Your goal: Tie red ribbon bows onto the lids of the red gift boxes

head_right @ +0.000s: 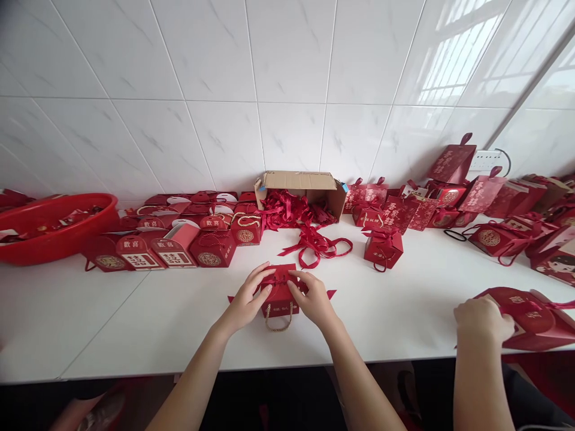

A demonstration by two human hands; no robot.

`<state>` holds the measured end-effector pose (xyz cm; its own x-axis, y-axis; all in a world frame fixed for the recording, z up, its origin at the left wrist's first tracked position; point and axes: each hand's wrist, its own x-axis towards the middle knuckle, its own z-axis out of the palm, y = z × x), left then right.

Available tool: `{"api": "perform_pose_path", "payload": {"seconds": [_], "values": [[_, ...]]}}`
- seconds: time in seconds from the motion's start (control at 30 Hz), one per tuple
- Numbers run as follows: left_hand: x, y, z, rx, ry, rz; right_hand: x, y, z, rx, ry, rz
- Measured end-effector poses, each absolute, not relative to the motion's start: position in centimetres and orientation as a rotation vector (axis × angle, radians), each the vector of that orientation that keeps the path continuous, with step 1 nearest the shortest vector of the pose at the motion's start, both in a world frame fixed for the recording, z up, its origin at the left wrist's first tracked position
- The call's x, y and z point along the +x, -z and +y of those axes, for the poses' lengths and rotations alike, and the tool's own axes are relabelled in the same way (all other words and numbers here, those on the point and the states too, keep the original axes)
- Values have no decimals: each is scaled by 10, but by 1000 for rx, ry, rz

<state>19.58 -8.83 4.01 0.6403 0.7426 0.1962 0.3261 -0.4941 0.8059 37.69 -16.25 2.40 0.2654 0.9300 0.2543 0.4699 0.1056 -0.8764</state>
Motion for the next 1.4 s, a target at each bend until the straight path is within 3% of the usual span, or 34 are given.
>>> {"api": "perform_pose_path", "payload": {"seconds": [0.47,0.8,1.1,1.23,1.4], "values": [[205,-57,-84,2335,-632,802,375,-34,-165,-1509,-606,-1373],[197,-47,-83,2101,-551,868,380,-26,-166,-1450,-645,-1362],[201,-41,-86,2023,-735,928,381,-25,-167,-1468,-684,-1335],[196,-43,-81,1847,-611,1110,386,-22,-167,-1538,-775,-1215],[190,-48,-78,1802,-478,1010,393,-23,-166,-1600,-858,-1185]]}}
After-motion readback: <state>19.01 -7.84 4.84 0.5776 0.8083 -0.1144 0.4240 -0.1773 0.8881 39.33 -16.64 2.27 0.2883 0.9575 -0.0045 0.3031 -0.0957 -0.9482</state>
